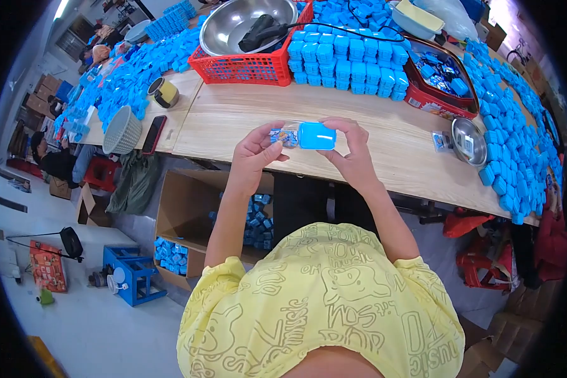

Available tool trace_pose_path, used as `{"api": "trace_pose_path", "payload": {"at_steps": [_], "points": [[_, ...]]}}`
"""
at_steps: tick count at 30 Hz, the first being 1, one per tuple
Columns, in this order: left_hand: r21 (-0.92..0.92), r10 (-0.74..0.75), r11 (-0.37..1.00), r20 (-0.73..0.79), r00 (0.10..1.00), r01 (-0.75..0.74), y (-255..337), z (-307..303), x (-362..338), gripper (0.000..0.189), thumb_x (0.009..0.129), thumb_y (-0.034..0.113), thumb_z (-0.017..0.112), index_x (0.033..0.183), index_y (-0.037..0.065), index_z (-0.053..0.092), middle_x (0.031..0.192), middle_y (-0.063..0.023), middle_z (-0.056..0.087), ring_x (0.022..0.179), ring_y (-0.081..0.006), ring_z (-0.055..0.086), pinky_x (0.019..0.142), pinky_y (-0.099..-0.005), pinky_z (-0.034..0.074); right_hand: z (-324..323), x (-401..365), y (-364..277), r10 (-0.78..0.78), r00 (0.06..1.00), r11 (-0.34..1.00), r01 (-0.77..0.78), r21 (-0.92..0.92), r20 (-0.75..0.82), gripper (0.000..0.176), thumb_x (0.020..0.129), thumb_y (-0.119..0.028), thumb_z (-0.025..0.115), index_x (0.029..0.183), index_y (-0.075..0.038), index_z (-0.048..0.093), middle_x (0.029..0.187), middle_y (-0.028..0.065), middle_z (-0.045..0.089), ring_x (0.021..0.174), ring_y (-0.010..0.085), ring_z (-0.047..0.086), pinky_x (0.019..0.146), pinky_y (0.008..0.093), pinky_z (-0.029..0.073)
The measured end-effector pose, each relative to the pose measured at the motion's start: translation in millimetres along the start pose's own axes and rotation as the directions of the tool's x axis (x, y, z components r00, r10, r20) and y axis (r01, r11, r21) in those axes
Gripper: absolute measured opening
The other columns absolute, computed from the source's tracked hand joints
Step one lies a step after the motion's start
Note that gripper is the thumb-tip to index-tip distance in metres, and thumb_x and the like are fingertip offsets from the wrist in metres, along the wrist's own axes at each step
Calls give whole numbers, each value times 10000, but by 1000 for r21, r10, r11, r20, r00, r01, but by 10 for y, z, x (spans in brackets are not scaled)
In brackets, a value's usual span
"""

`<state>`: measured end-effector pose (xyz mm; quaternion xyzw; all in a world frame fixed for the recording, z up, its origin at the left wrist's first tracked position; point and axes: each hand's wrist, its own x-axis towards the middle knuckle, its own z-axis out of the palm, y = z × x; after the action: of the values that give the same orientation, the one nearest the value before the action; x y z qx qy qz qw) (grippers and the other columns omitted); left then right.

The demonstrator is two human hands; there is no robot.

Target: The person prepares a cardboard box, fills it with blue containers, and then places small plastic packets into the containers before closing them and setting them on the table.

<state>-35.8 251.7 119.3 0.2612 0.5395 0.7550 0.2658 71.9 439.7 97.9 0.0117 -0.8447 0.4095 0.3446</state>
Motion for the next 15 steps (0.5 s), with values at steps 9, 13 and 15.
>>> {"api": "trace_pose_path", "payload": {"at_steps": [9, 13, 15], "points": [[85, -7, 996, -43, 999, 11, 8, 19, -12, 314, 867, 86, 602, 1168, 14, 547, 948, -52, 616, 846, -106, 599, 667, -237, 538, 117, -68, -6, -94, 996, 991, 94, -93, 7, 476, 721, -106, 715, 1150, -137, 509, 1167, 34, 556, 1118, 199, 467, 961, 359, 255], [97, -1, 995, -102, 995, 11, -22, 3, -13, 277, 853, 72, 620, 1119, 14, 566, 902, -43, 601, 807, -91, 587, 643, -227, 542, 209, -65, -78, -110, 994, 985, 109, -136, 0, 544, 716, -81, 693, 1217, -175, 504, 1120, 45, 536, 1071, 219, 467, 928, 387, 253], [127, 30, 992, -130, 991, -13, -23, -6, -23, 254, 838, 51, 633, 1082, 12, 574, 884, -44, 596, 789, -84, 579, 642, -228, 546, 247, -51, -118, -119, 991, 967, 130, -218, 66, 550, 722, -60, 680, 1226, -204, 513, 1109, 53, 517, 1058, 232, 463, 916, 393, 266]]}}
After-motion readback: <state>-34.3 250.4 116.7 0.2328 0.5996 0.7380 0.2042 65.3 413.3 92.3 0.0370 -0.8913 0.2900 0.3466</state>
